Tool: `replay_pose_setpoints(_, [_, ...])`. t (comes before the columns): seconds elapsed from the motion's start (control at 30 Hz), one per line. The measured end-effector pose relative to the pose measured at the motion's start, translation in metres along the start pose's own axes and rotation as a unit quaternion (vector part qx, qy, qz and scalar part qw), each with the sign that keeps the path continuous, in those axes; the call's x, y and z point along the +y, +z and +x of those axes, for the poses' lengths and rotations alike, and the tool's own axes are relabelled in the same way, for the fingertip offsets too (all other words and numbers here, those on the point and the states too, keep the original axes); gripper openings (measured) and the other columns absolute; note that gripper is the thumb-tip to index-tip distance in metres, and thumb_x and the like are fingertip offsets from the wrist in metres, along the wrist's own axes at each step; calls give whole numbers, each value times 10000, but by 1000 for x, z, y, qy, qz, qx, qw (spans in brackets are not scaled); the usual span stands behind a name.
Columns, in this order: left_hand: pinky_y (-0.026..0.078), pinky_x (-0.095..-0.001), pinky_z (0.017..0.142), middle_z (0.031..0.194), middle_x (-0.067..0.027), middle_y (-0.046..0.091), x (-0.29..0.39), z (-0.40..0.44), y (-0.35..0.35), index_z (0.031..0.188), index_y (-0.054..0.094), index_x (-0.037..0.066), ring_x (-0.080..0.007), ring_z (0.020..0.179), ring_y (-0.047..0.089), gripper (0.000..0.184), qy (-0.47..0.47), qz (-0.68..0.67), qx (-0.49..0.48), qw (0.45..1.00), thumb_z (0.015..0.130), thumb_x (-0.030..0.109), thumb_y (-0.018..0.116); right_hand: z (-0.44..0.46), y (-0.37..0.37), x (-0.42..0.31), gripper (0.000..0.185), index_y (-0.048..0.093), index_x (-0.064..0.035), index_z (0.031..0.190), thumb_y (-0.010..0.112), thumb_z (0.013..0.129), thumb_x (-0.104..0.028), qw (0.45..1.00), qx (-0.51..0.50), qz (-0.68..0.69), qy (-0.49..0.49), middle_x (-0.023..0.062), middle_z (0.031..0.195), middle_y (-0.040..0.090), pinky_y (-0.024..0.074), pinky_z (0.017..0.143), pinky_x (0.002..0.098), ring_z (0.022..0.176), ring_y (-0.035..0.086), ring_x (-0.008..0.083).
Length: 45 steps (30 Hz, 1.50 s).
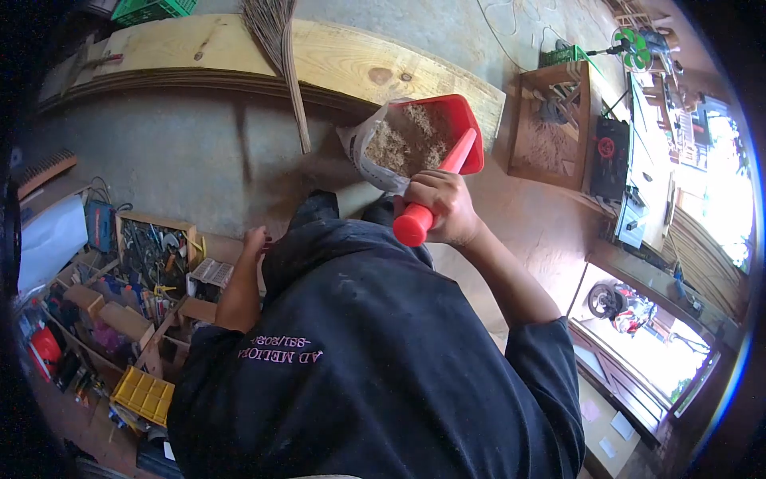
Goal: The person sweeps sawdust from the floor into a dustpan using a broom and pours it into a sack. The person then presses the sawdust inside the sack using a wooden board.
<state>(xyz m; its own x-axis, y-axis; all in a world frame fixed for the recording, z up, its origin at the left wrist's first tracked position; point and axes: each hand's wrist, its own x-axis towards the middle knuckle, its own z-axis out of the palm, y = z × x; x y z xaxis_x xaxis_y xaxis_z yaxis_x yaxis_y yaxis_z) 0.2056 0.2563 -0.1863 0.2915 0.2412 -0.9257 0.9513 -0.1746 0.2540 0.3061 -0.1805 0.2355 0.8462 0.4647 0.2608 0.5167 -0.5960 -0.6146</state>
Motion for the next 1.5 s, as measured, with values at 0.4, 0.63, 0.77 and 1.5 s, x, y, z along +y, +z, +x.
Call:
replay_pose_setpoints(0.4, [516,-409,498,744,-139,646,68,14,-18,951,577,28,-261,573,651,274,54,4,-1,999,879,292,561,10,10,-7,235,489,-79,655,722,681,-61,1000,-13,-11,3,83,614,530,434,506,394,545,552,288])
replay_pose_setpoints(0.63, [512,-400,475,709,-118,639,63,13,-33,931,588,29,-251,522,621,260,34,-3,26,999,873,281,564,14,6,-14,218,505,-80,666,720,682,-53,1000,-13,-18,22,84,610,527,437,510,392,544,552,277])
replay_pose_setpoints(0.77, [505,-403,476,729,-117,650,49,17,-29,919,596,32,-251,539,633,258,38,48,33,998,871,283,560,15,12,-12,249,464,-76,645,701,662,-2,999,-49,-3,7,86,597,523,434,480,381,513,545,283])
replay_pose_setpoints(1.5, [482,-379,514,794,-120,664,17,-31,28,998,596,30,-247,603,658,274,17,-14,-10,1000,865,259,525,10,59,-22,276,537,-85,776,722,596,-183,997,-67,37,-4,88,713,572,499,633,426,698,620,304])
